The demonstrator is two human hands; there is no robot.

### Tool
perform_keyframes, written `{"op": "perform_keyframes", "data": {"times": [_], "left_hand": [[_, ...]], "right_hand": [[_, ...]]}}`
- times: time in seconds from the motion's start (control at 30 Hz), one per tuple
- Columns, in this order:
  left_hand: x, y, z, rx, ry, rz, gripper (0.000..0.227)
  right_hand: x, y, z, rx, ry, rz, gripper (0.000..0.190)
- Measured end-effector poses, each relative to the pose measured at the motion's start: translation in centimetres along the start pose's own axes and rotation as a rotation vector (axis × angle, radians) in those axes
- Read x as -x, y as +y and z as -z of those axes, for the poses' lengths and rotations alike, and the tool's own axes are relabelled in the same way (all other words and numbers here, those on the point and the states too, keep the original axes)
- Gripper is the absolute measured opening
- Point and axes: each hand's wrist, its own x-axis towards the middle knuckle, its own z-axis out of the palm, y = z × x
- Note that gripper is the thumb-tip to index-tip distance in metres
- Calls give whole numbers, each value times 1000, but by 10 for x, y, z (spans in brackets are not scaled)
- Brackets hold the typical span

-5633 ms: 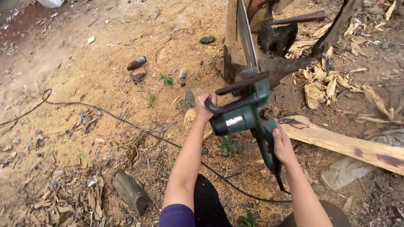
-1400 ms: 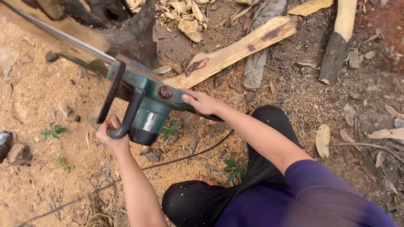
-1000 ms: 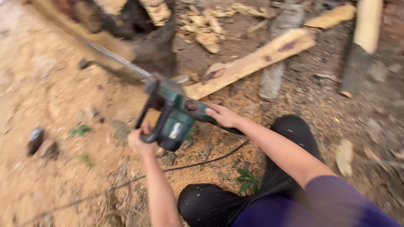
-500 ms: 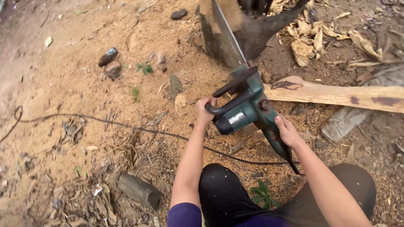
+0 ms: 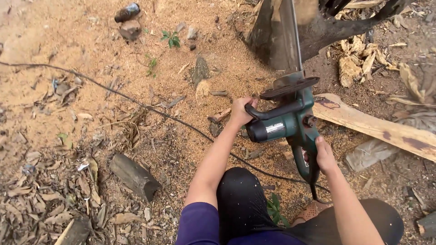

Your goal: Using an electric chainsaw to cut sections from a large tree stump on the ground.

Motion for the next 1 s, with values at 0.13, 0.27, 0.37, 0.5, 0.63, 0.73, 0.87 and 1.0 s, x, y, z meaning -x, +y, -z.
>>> {"op": "perform_keyframes", "data": {"times": [0.13, 0.27, 0.37, 0.5, 0.63, 0.73, 0.87, 1.0], "left_hand": [[7, -9, -2, -18, -2, -1, 38], [11, -7, 1, -29, -29, -19, 37], [13, -6, 1, -48, -23, 5, 37], [15, -15, 0, -46, -35, 11, 40], [18, -19, -3, -31, -28, 29, 40], [20, -19, -5, -31, -25, 37, 40], [25, -14, -4, -15, -28, 52, 38], [24, -13, -5, -15, -23, 48, 39]], "right_hand": [[36, -48, -20, 146, 28, -13, 65], [44, -35, -19, 141, 50, 24, 61], [48, -37, -21, 165, 46, 8, 65], [35, -29, -17, 194, 25, -42, 67], [-4, 37, -1, -108, -45, -15, 59], [-6, 41, 0, -126, -58, -10, 61], [-4, 44, 1, -124, -71, -19, 59], [-9, 57, 0, -109, -77, -21, 60]]}}
